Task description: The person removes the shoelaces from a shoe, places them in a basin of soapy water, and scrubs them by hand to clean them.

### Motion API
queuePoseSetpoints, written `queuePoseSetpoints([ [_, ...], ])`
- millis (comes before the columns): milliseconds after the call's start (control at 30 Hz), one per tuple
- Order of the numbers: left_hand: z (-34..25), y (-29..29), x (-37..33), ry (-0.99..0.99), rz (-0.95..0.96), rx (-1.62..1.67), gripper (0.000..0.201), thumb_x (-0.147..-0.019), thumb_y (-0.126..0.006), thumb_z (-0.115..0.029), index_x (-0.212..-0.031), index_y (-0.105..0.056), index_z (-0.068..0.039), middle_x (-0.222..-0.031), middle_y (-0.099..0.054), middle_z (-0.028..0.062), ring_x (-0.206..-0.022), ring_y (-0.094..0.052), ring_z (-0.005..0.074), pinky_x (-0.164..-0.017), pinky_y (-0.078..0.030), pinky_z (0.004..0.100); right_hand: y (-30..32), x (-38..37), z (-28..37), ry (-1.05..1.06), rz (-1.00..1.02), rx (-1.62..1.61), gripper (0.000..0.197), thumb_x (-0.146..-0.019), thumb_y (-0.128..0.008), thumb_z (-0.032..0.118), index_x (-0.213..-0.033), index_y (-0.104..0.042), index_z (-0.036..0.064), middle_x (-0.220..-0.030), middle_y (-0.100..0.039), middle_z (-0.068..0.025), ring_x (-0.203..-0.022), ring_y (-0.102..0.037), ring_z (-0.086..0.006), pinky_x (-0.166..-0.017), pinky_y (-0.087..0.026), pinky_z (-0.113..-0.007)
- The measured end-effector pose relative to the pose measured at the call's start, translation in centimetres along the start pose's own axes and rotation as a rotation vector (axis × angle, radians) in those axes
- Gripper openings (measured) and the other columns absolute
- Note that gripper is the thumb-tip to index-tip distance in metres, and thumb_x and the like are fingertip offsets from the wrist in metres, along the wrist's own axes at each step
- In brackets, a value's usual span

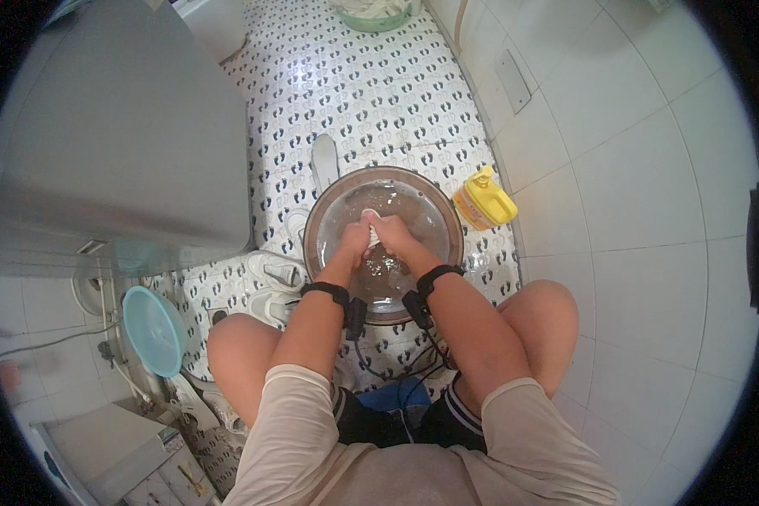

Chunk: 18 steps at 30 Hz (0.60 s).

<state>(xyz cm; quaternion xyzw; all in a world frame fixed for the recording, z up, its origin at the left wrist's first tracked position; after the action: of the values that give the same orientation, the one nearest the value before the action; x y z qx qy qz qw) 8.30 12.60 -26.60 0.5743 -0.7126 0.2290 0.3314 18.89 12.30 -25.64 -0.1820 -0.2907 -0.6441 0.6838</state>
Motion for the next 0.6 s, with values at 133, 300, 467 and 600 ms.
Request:
queuePoseSetpoints([
  [133,0.7,0.5,0.4,0.077,0.018,0.127,0.032,-0.087,-0.038,-0.031,-0.082,-0.056,-0.005,-0.069,-0.057,0.0071,-0.053,-0.053,0.0163,-0.041,-0.042,0.0281,-0.2,-0.9,-0.5,0.057,-0.047,-0.058,0.044,-0.086,-0.045,0.040,-0.074,-0.058,0.0002,-0.065,-0.054,-0.0095,-0.042,-0.048,-0.0185,-0.037,-0.037,-0.031],
  [300,-1.4,-4.0,0.3,0.058,0.132,0.341,0.027,-0.086,-0.035,-0.023,-0.097,-0.055,-0.008,-0.087,-0.058,0.0078,-0.074,-0.057,0.0187,-0.056,-0.049,0.0310,4.8,-2.9,-1.9,0.884,-0.230,0.163,0.030,-0.091,-0.042,0.027,-0.080,-0.054,0.0012,-0.063,-0.053,-0.0064,-0.041,-0.046,-0.0130,-0.036,-0.040,-0.027],
  [467,-0.7,-0.4,0.9,0.095,0.078,0.478,0.027,-0.086,-0.035,-0.021,-0.101,-0.053,-0.008,-0.093,-0.056,0.0082,-0.078,-0.056,0.0197,-0.061,-0.050,0.0329,1.3,-0.6,0.2,0.156,-0.129,-0.134,0.023,-0.087,-0.046,0.019,-0.084,-0.055,-0.0016,-0.070,-0.056,-0.0083,-0.053,-0.054,-0.0153,-0.046,-0.047,-0.027],
  [600,-0.1,-0.3,-0.4,0.079,0.051,0.458,0.024,-0.086,-0.041,-0.021,-0.100,-0.052,-0.005,-0.089,-0.056,0.0085,-0.074,-0.056,0.0209,-0.053,-0.050,0.0307,0.4,-1.7,0.0,0.127,-0.038,-0.172,0.024,-0.086,-0.047,0.020,-0.085,-0.055,-0.0023,-0.074,-0.057,-0.0089,-0.057,-0.055,-0.0153,-0.048,-0.047,-0.027],
])
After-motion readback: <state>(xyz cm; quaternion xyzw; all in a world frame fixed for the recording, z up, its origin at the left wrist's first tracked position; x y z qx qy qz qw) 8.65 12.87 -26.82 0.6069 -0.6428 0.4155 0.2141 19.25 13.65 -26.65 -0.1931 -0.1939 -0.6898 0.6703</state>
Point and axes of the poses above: each hand's wrist, its own x-axis away from the middle knuckle, its own y-axis out of the back of the hand, z = x × y, the point moved 8 cm from there along -x, towards the middle knuckle
